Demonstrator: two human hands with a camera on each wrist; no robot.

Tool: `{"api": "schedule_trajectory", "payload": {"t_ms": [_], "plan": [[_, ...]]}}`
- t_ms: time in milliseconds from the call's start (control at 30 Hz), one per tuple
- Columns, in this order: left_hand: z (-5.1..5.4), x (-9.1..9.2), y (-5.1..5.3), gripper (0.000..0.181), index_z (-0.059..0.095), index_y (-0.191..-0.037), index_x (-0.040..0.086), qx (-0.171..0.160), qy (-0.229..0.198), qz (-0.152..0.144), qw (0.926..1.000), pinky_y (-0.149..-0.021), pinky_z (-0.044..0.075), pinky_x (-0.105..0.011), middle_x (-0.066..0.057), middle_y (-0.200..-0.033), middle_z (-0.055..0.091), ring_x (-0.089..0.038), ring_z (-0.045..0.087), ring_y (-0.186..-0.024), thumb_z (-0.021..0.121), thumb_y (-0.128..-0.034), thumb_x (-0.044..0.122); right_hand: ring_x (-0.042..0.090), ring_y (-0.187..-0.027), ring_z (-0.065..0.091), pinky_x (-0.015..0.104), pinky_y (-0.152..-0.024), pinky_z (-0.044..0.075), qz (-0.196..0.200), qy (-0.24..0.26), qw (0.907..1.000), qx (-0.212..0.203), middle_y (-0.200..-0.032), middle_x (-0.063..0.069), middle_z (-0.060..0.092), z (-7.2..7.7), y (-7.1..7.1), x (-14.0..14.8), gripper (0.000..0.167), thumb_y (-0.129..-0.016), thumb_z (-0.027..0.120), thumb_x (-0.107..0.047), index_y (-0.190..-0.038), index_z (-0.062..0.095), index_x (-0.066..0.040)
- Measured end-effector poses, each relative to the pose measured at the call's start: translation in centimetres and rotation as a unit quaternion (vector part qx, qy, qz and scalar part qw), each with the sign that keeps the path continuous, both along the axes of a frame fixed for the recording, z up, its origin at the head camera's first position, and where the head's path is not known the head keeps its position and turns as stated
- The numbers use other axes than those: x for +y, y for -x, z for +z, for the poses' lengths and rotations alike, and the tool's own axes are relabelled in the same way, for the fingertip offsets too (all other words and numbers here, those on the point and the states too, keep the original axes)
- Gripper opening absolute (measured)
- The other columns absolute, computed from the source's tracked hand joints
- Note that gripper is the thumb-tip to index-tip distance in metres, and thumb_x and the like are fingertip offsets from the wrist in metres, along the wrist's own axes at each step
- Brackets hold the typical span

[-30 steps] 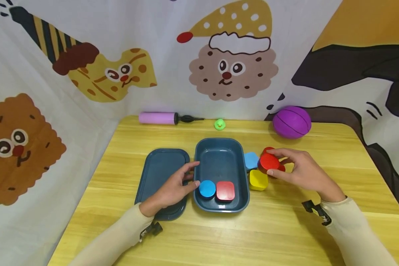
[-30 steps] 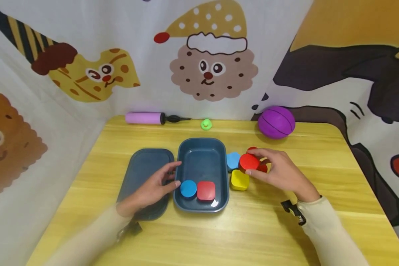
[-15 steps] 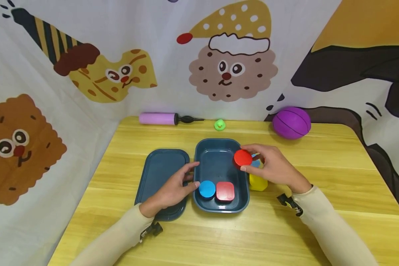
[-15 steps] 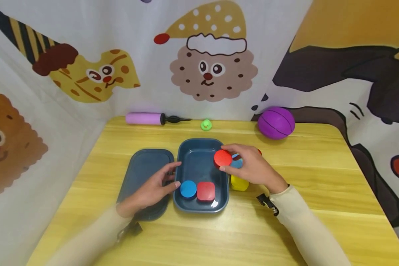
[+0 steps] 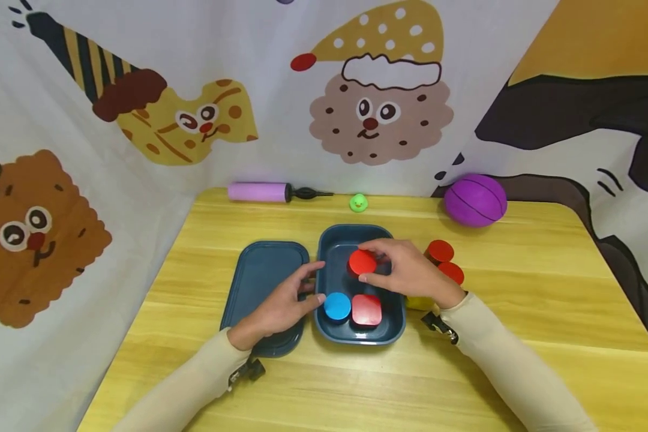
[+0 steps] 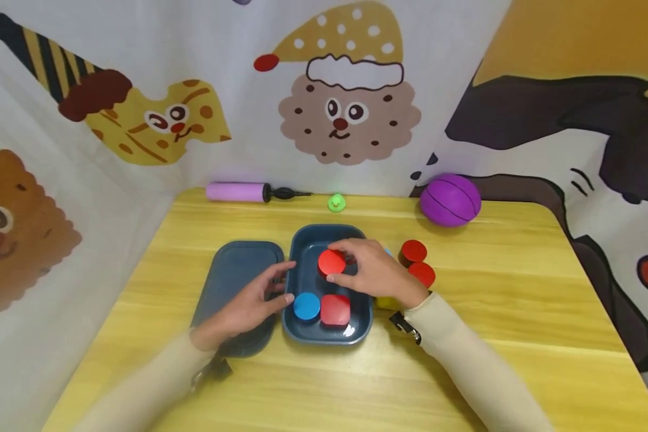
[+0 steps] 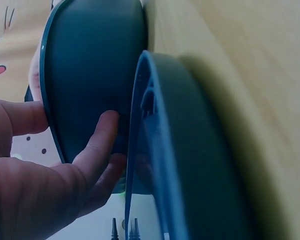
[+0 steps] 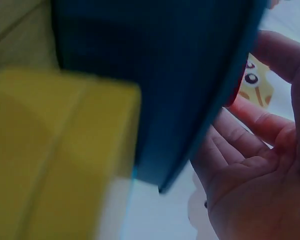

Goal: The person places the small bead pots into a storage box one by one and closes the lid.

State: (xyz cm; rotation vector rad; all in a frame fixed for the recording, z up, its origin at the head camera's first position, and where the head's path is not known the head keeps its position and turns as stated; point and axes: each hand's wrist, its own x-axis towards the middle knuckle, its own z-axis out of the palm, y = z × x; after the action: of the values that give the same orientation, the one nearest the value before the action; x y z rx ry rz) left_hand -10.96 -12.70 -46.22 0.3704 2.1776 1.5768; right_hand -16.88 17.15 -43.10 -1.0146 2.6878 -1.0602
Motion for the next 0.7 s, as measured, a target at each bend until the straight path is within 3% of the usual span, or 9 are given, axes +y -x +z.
{"api": "schedule_trajectory", "payload": {"t_ms": [267,533,700], "plan": [[0.1,0.0,0.1,0.069,0.033,-0.166,0.018,-0.005,-0.003,-0.009,0.9999,-0.110,0.053,-0.051,-0.012,-0.166,0.039,-0.038,0.053,-0.144,0.066,-0.1054,0.016,0.012,-0.102,0.072,0.031,-0.090,0.062,0.027,-0.058,0.9979,0.004,-0.127,0.001,0.074,-1.2,0.1,-3.0,0.060,-0.090,0.086,-0.035,-0.140,0.067,-0.007],[-0.1,0.0,0.2,0.069,0.031,-0.166,0.015,0.001,-0.014,-0.018,0.9997,-0.112,0.052,-0.051,-0.013,-0.166,0.039,-0.038,0.052,-0.146,0.065,-0.1058,0.015,0.018,-0.115,0.068,0.039,-0.101,0.058,0.018,-0.126,0.9919,-0.007,-0.134,0.001,0.073,-1.7,0.0,-4.8,0.062,-0.091,0.084,-0.042,-0.143,0.066,-0.011],[0.0,0.0,0.3,0.069,0.032,-0.166,0.017,-0.001,-0.010,-0.016,0.9998,-0.112,0.052,-0.052,-0.013,-0.165,0.041,-0.038,0.052,-0.145,0.066,-0.1058,0.016,0.018,-0.114,0.069,0.040,-0.100,0.059,0.027,-0.122,0.9919,-0.021,-0.133,0.003,0.073,-1.7,0.1,-4.9,0.062,-0.093,0.082,-0.040,-0.145,0.065,-0.009]]}}
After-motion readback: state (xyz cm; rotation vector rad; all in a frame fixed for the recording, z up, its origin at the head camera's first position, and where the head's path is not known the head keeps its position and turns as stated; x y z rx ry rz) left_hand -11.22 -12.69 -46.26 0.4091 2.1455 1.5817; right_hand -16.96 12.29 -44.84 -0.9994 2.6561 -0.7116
